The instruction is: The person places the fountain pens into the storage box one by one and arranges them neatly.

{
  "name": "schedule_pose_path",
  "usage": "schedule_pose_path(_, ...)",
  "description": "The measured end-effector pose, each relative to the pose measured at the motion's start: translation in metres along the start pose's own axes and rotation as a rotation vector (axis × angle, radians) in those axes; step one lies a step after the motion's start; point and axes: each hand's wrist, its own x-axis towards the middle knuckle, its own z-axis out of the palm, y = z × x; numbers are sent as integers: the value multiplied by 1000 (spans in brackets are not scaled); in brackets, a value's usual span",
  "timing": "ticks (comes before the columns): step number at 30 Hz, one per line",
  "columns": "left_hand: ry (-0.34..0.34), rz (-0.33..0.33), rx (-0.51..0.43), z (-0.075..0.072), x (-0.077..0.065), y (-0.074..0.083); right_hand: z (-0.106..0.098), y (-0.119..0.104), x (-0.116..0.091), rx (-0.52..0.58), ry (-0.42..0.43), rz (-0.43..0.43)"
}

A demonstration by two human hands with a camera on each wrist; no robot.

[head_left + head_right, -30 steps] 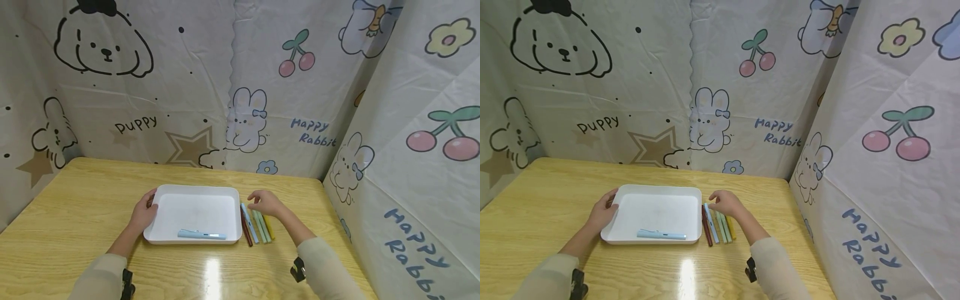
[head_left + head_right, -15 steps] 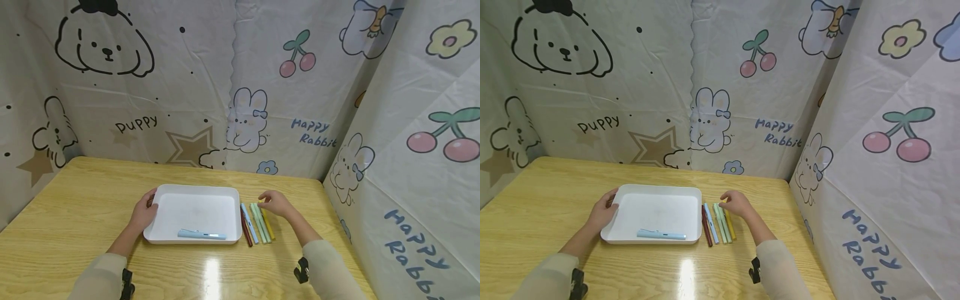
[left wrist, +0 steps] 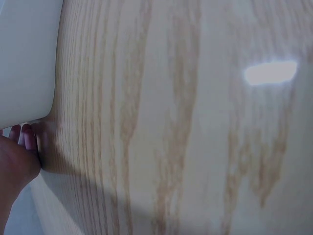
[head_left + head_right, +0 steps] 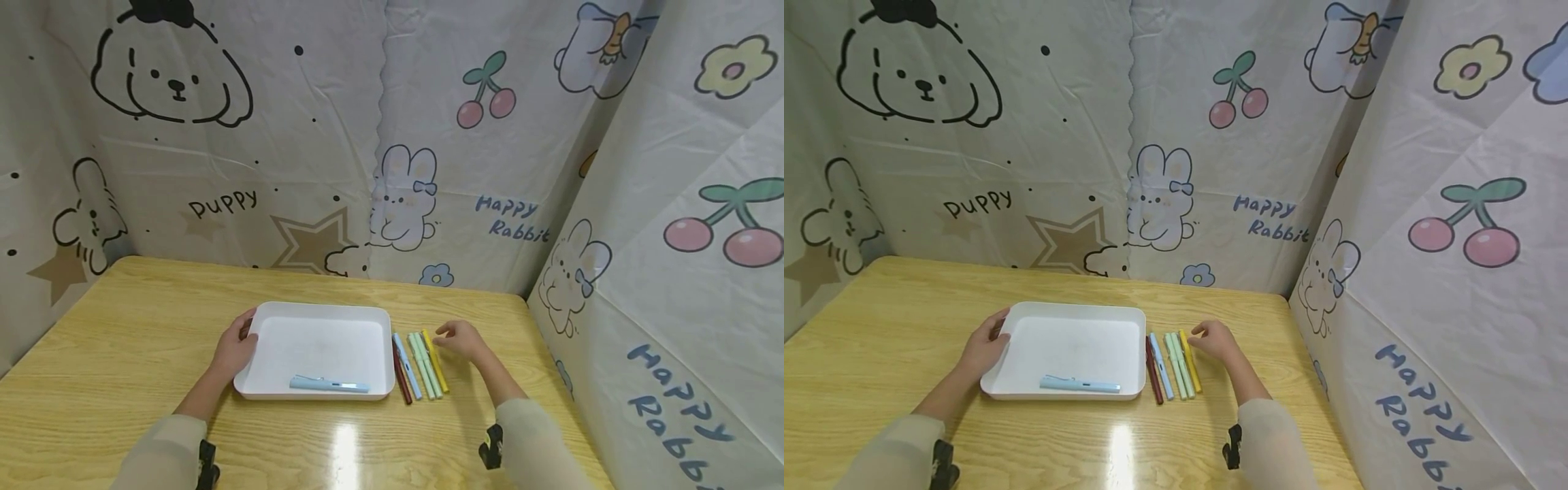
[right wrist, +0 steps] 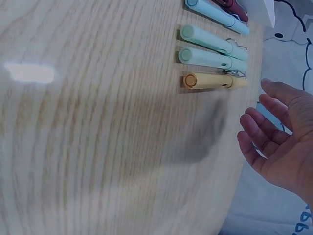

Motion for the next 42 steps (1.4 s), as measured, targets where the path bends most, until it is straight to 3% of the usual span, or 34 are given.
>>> schedule_pose_path(9,9,13,-10,0,1,-3,12,7,-3,137,6,80)
schedule_pose_path(23,9,10,-6,0,3,-4,26,9,-7,213,5,132)
schedule_pose_path(42,-11,-7,-9,-1,1,-3,25,12,-7,150,27,159)
